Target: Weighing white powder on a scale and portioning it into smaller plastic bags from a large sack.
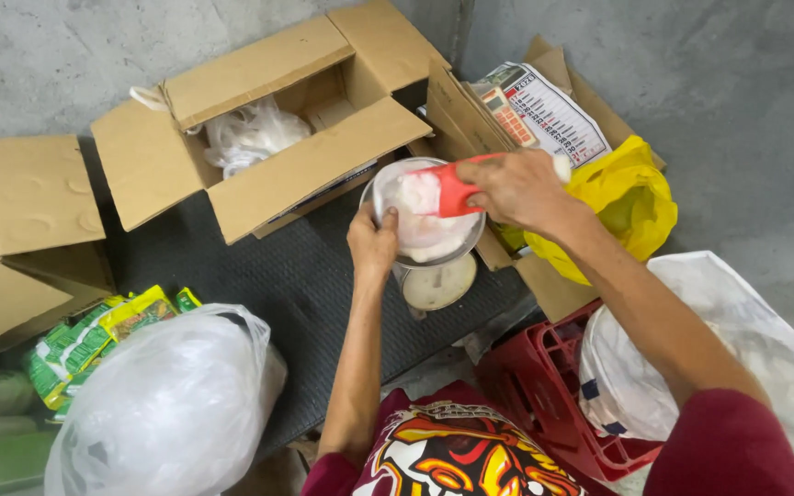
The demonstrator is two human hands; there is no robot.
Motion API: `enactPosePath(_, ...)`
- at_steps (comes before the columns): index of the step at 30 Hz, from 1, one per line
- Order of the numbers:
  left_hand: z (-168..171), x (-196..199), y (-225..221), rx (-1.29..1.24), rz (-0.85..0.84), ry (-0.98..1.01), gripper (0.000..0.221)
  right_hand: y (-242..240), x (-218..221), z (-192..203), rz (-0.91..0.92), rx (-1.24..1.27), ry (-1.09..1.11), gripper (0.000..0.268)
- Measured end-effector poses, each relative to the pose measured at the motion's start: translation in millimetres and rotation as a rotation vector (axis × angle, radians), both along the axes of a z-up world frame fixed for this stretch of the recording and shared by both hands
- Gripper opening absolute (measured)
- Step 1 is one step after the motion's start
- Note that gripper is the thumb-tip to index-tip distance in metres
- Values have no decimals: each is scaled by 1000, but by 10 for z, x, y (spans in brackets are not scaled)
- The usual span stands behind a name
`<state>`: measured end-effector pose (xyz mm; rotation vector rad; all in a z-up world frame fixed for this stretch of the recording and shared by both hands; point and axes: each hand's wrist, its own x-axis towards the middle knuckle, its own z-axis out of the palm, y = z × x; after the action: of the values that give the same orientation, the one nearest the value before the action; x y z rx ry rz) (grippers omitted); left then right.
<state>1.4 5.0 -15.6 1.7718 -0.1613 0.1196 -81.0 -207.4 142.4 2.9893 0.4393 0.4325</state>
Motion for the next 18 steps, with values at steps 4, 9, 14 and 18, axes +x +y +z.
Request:
enactPosePath(4, -124, 185, -106, -455, -111, 168, 27, 135, 187, -54, 140, -168, -100, 19)
enactPosePath(9, -137, 347, -147, -736, -134, 310, 26, 247, 242, -65, 184, -379, -53, 19)
enactPosePath(14, -9, 213, -145, -780, -203, 320, 34, 331, 224, 39, 153, -473, -56, 17)
enactPosePath(18, 130, 158, -84, -784, -223, 317, 35, 446, 143, 65, 205, -419, -121, 19)
